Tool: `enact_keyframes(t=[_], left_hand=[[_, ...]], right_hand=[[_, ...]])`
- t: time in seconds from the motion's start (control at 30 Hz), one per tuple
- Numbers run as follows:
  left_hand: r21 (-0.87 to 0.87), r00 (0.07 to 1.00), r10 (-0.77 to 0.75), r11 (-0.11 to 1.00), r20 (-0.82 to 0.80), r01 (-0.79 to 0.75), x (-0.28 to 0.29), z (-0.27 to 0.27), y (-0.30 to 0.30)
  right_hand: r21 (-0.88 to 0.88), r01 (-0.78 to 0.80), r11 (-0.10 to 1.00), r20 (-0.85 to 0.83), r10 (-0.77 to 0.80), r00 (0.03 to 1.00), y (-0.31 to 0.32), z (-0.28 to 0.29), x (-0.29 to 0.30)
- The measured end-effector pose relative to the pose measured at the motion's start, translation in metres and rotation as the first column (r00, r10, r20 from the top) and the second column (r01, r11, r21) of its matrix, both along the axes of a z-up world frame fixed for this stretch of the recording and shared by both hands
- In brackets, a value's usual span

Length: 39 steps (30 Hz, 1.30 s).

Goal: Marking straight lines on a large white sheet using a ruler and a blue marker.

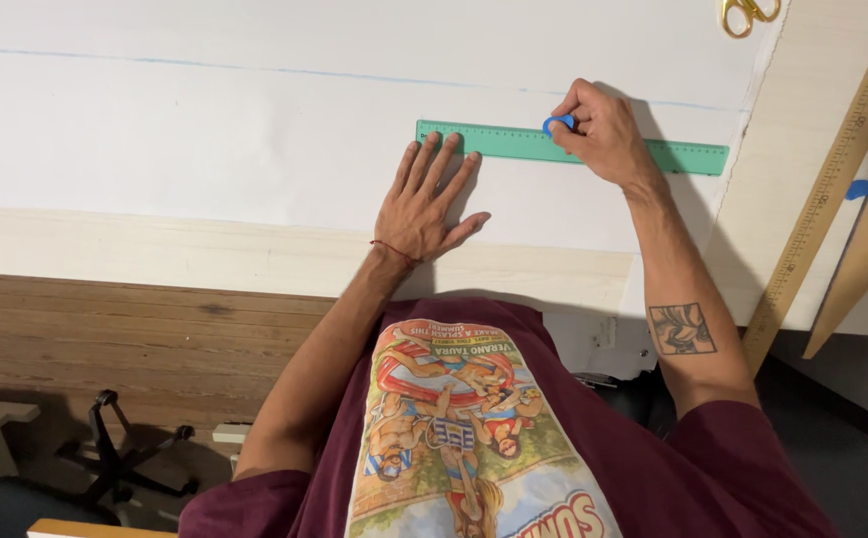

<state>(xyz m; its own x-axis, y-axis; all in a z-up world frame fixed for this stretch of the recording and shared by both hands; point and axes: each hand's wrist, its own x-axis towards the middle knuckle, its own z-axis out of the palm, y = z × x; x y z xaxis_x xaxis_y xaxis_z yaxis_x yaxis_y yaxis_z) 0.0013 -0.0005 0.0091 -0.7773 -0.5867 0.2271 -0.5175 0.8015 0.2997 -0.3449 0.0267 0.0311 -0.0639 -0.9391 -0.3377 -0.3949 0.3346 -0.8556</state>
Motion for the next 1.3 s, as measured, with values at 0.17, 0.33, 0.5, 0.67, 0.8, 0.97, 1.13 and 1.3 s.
enact_keyframes(t=[0.17,0.33,0.5,0.67,0.8,0.97,1.13,1.3], left_hand=[[0.012,1.0,-0.004,1.0,0.0,0.004,0.0,0.001,-0.001],[-0.001,1.0,-0.005,1.0,-0.004,0.005,0.0,0.0,-0.001],[0.001,1.0,-0.011,1.0,0.023,0.011,0.001,0.005,0.001],[0.019,1.0,-0.012,1.0,0.022,0.012,0.002,0.002,0.005],[-0.014,1.0,-0.008,1.0,0.014,0.009,0.001,-0.001,0.002],[-0.009,1.0,-0.006,1.0,0.028,0.007,0.001,0.003,0.004],[-0.003,0.999,-0.017,1.0,0.036,0.017,0.004,-0.003,0.011],[0.001,0.999,-0.018,1.0,0.049,0.018,0.002,0.001,0.002]], right_hand=[[-0.029,0.019,0.999,0.031,-0.018,0.999,0.002,-0.003,0.002],[-0.063,0.017,0.998,-0.009,-0.018,1.0,0.005,-0.009,-0.001],[-0.112,0.012,0.994,0.012,-0.011,1.0,0.006,-0.011,0.0],[-0.111,-0.028,0.993,0.048,0.033,0.998,0.008,-0.023,-0.008],[-0.098,0.004,0.995,0.046,0.001,0.999,0.004,-0.026,-0.009],[-0.075,0.001,0.997,0.101,0.006,0.995,0.002,-0.022,-0.008],[-0.054,-0.052,0.997,0.127,0.059,0.99,0.012,-0.04,-0.015],[-0.026,-0.013,1.0,0.085,0.016,0.996,0.003,-0.037,-0.019]])
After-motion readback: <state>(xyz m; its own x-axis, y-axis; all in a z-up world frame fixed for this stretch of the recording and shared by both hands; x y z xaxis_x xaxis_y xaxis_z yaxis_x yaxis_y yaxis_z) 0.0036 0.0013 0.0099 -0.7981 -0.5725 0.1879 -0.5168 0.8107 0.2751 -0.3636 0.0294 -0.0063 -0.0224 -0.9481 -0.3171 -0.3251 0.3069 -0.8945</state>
